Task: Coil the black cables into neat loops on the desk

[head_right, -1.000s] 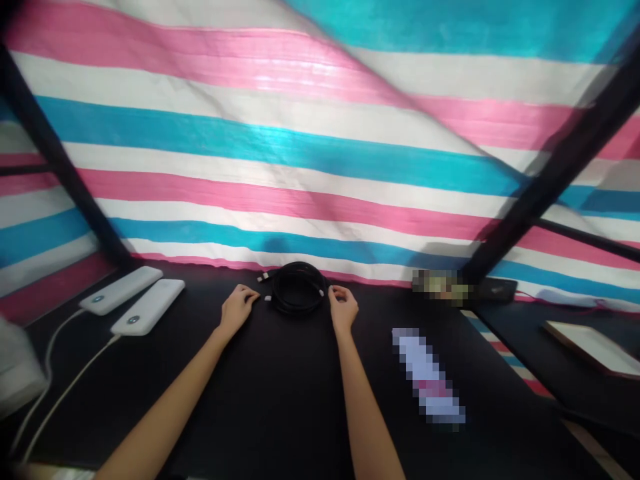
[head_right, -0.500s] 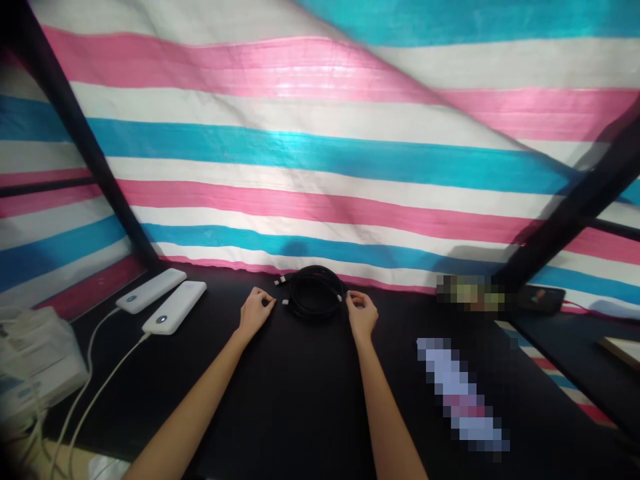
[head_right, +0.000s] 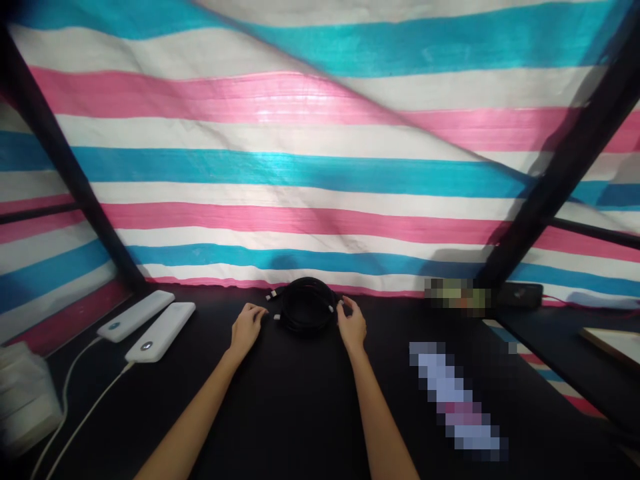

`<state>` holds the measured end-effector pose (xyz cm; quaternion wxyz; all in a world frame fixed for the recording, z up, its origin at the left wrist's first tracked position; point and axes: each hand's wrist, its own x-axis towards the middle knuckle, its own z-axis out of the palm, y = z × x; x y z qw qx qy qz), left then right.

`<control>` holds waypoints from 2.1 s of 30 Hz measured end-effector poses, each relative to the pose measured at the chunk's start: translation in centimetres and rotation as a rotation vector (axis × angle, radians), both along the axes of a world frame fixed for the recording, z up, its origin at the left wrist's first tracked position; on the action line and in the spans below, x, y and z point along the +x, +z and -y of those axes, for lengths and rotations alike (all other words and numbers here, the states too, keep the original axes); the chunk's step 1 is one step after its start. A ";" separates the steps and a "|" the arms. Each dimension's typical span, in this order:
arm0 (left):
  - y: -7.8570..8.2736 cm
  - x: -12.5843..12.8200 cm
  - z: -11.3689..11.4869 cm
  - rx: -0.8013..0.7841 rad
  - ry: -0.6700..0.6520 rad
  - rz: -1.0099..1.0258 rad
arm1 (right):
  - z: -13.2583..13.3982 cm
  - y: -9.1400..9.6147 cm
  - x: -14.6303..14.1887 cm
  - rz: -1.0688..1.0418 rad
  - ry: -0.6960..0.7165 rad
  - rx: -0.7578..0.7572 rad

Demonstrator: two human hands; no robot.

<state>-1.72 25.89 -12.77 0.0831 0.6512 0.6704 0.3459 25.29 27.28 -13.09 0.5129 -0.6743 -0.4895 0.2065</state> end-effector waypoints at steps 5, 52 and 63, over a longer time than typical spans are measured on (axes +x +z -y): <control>0.0 0.2 -0.1 0.000 -0.001 -0.034 | 0.4 0.6 -0.3 0.103 0.097 -0.114; 2.3 4.7 3.0 0.054 -0.348 -0.353 | 2.2 1.7 -4.7 0.234 0.497 -0.171; 3.0 2.1 2.5 -0.068 -0.161 -0.355 | 2.4 1.5 -4.7 0.127 0.479 -0.131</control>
